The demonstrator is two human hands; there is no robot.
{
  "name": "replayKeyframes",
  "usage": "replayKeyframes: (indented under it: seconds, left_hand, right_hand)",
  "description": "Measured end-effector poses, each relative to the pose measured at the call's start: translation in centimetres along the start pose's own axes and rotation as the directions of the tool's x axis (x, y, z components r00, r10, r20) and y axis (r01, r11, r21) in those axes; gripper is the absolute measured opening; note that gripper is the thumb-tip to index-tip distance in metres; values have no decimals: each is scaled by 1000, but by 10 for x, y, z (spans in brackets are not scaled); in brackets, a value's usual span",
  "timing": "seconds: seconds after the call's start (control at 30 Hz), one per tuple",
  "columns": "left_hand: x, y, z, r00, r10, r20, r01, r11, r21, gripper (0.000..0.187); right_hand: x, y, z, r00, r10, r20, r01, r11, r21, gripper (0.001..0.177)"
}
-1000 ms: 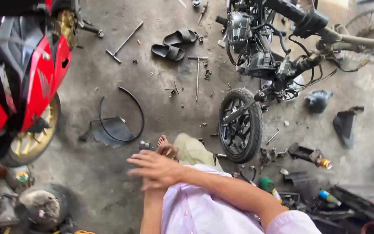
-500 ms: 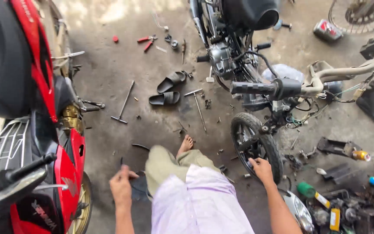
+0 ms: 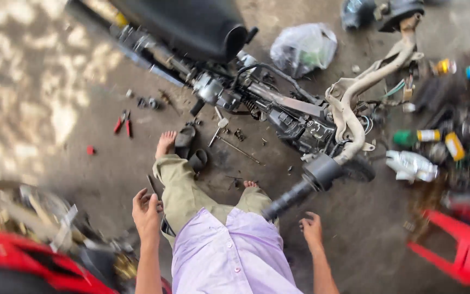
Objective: Repairing and routing the front wiring harness of a motorcycle frame
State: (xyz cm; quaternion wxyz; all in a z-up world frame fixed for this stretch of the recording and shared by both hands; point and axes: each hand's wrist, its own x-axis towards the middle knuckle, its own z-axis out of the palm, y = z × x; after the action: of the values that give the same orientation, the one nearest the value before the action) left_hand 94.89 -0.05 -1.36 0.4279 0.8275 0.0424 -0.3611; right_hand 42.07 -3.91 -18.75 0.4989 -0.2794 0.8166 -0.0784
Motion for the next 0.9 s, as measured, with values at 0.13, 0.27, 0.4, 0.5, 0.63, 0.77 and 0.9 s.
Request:
replayKeyframes:
  seconds: [0.13,0.27,0.4,0.5,0.63,0.77,0.9]
  left_hand:
    - [149,65,-8,939,117,322,-195,955,221,43]
    - [264,105,-21,864,151,481,-318,903,288,37]
    - [293,168,-27,835,182,520,-420,821,388,38]
    - [311,177,-8,763,301,572,-545,775,319,37]
    - [300,212,55,756,197,625,-561,687,462,40]
    - [270,249,134,118,616,779,-992,110,64,35]
    - [232,311,217,-358,599,716,-931,-290,-223,38]
  right_hand:
    - [-91,67,81,935,300,-189,-227,916,331,68]
    - [-203,62,212,755,649,-94,-476,641,602,58]
    - [-308,44,257,681,724,112,-657,537,529,82]
    - [-333,21,268,734,648,203,-652,589,478,70]
    - [-329,-50,273,775,555,302,-629,630,455,66]
    - [-348,-154,237,819,501,-281,-401,849,345,42]
    - [-352,-180,183,494,171,-853,246,913,326,37]
